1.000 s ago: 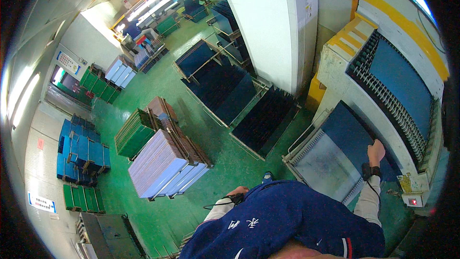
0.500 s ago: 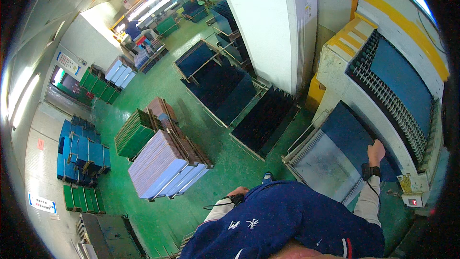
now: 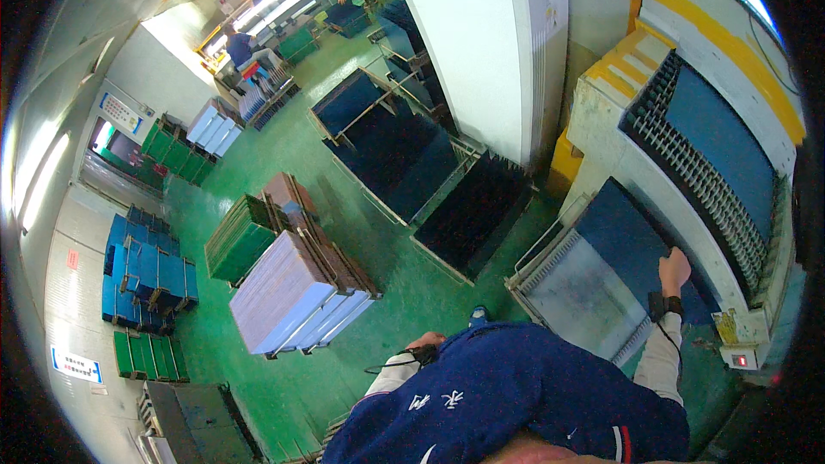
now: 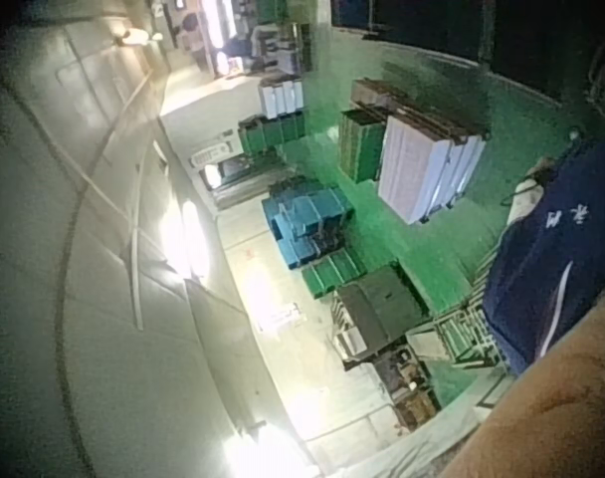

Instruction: Feeding blue rectangular sheets into a processing machine one by one.

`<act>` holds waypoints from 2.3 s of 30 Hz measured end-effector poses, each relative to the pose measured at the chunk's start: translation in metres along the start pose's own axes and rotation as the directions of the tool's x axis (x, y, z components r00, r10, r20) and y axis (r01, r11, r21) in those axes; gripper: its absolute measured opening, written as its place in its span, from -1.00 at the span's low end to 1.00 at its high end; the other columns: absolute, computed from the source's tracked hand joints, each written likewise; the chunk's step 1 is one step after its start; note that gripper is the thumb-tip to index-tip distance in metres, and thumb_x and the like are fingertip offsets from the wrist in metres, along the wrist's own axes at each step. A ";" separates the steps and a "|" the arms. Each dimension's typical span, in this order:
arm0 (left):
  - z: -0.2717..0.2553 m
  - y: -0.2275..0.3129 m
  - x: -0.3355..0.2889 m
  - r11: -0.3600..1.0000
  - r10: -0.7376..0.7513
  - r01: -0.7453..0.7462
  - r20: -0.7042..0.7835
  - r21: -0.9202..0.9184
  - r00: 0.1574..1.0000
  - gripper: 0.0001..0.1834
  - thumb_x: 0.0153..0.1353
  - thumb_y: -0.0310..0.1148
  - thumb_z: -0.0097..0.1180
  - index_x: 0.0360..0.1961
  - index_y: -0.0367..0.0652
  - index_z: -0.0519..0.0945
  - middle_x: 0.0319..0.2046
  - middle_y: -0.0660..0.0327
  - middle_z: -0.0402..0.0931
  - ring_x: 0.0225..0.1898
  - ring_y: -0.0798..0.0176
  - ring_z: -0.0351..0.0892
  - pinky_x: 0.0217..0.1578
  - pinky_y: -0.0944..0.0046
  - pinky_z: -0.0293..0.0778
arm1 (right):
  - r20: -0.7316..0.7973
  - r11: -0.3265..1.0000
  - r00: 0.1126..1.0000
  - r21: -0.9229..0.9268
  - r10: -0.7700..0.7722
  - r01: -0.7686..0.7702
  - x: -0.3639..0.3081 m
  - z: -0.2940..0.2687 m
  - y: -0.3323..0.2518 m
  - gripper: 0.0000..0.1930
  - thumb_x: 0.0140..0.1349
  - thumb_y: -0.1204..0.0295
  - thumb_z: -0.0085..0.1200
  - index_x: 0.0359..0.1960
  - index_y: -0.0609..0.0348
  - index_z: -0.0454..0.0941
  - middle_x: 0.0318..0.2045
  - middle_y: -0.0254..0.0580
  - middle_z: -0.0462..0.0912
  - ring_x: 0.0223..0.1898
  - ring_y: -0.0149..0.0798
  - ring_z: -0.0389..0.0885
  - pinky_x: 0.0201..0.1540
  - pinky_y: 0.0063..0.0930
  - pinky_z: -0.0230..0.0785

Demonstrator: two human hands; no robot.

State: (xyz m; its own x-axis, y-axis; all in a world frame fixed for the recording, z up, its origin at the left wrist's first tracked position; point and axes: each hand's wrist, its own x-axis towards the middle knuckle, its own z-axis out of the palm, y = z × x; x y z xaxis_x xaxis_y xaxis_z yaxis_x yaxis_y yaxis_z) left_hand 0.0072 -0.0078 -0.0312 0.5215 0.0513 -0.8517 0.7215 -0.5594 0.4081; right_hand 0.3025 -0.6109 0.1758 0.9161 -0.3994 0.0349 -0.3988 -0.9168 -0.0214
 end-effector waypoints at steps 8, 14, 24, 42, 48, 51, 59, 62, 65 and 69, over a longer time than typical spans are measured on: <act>-0.004 0.003 -0.013 0.999 -0.013 0.012 -0.016 -0.042 1.000 -0.59 0.03 -0.05 0.19 -0.18 -0.09 0.67 -0.25 0.15 0.63 -0.15 0.15 0.57 -0.11 0.12 0.44 | -0.031 0.998 0.997 -0.010 -0.070 0.069 0.001 0.006 0.003 -0.62 0.00 0.30 0.19 -0.13 0.19 0.55 -0.17 0.03 0.62 -0.12 0.06 0.59 -0.10 -0.12 0.43; -0.002 -0.003 -0.004 0.996 -0.033 0.034 0.007 -0.088 0.999 -0.59 -0.02 -0.09 0.26 -0.22 -0.15 0.67 -0.32 0.16 0.64 -0.25 0.21 0.58 -0.18 0.16 0.46 | 0.012 0.998 0.997 0.000 -0.070 0.070 -0.002 0.008 0.005 -0.53 0.03 0.29 0.18 0.00 0.20 0.51 -0.08 0.04 0.60 -0.03 0.05 0.56 -0.01 -0.13 0.39; 0.010 -0.015 0.011 0.993 0.022 -0.026 -0.041 -0.114 0.999 -0.67 0.01 -0.17 0.26 -0.25 -0.15 0.68 -0.40 0.17 0.63 -0.38 0.23 0.56 -0.38 0.19 0.45 | 0.054 0.996 0.994 0.020 -0.091 0.090 -0.016 -0.022 0.007 -0.51 0.03 0.25 0.22 0.02 0.18 0.52 -0.05 0.02 0.58 0.01 0.04 0.52 0.04 -0.14 0.35; -0.008 0.011 0.005 0.983 0.090 -0.079 0.062 -0.163 0.994 -0.73 -0.04 -0.28 0.30 -0.32 -0.21 0.68 -0.45 0.23 0.61 -0.41 0.24 0.51 -0.37 0.17 0.42 | -0.078 0.621 0.996 0.782 0.031 0.042 -0.025 -0.171 0.122 -0.62 0.09 0.32 0.24 -0.16 0.37 0.55 -0.32 -0.16 0.62 -0.35 -0.28 0.52 -0.21 -0.40 0.35; -0.015 0.051 -0.024 0.999 0.039 -0.038 0.034 -0.035 0.999 -0.74 -0.01 -0.28 0.24 -0.31 -0.19 0.69 -0.44 0.24 0.61 -0.38 0.23 0.52 -0.33 0.17 0.42 | -0.212 0.739 0.941 0.672 0.264 -0.056 -0.064 -0.104 0.162 -0.55 0.08 0.26 0.29 -0.08 0.32 0.55 -0.44 -0.23 0.53 -0.57 -0.42 0.28 -0.49 -0.40 0.20; -0.018 0.067 -0.027 0.993 -0.025 0.021 0.036 0.118 0.999 -0.71 -0.02 -0.28 0.23 -0.27 -0.19 0.68 -0.41 0.24 0.61 -0.38 0.26 0.51 -0.32 0.22 0.42 | 0.102 0.120 0.892 0.978 0.441 -0.171 -0.062 -0.087 0.143 -0.67 0.12 0.35 0.25 -0.12 0.27 0.57 -0.42 -0.16 0.56 -0.54 -0.35 0.38 -0.46 -0.38 0.28; -0.017 0.042 -0.008 0.986 0.082 -0.082 0.003 0.148 0.997 -0.66 -0.02 -0.24 0.23 -0.21 -0.16 0.67 -0.40 0.26 0.61 -0.40 0.31 0.49 -0.35 0.28 0.40 | 0.378 -0.707 0.910 0.691 0.173 -0.153 -0.063 -0.075 0.085 -0.82 0.20 0.46 0.13 -0.18 0.21 0.51 -0.20 -0.17 0.59 -0.15 -0.18 0.57 -0.19 -0.30 0.47; -0.026 0.081 -0.040 0.973 -0.057 0.048 0.032 0.225 0.998 -0.58 0.00 -0.18 0.24 -0.09 -0.11 0.64 -0.27 0.23 0.63 -0.24 0.27 0.54 -0.19 0.23 0.43 | 0.525 -0.703 0.811 0.677 0.257 -0.216 -0.068 -0.083 0.059 -0.87 0.22 0.46 0.13 -0.24 0.19 0.49 -0.27 -0.18 0.57 -0.27 -0.21 0.53 -0.27 -0.36 0.44; -0.024 0.098 -0.049 0.950 -0.091 0.074 0.043 0.303 0.995 -0.54 0.04 -0.16 0.22 -0.03 -0.08 0.60 -0.17 0.18 0.62 -0.09 0.20 0.56 -0.06 0.20 0.41 | 0.503 -0.773 0.835 0.613 0.223 -0.163 -0.060 -0.042 0.072 -0.89 0.22 0.46 0.13 -0.29 0.19 0.48 -0.33 -0.20 0.54 -0.34 -0.23 0.49 -0.24 -0.37 0.41; -0.020 0.012 0.024 0.981 0.025 -0.053 0.148 0.184 0.989 -0.50 0.07 -0.10 0.18 0.03 -0.08 0.57 -0.08 0.11 0.60 0.01 0.12 0.55 0.02 0.18 0.39 | 0.547 -0.826 0.819 0.534 0.175 -0.181 -0.057 -0.049 0.035 -0.90 0.23 0.47 0.12 -0.31 0.20 0.47 -0.34 -0.22 0.54 -0.31 -0.26 0.47 -0.15 -0.39 0.38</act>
State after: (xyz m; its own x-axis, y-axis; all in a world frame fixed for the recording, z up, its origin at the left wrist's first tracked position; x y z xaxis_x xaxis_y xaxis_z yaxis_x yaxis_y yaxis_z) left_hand 0.0373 0.0037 -0.0403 0.4664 -0.0861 -0.8804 0.5965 -0.7043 0.3849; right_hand 0.2338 -0.6204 0.2223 0.7025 -0.4839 -0.5220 0.1850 0.8323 -0.5226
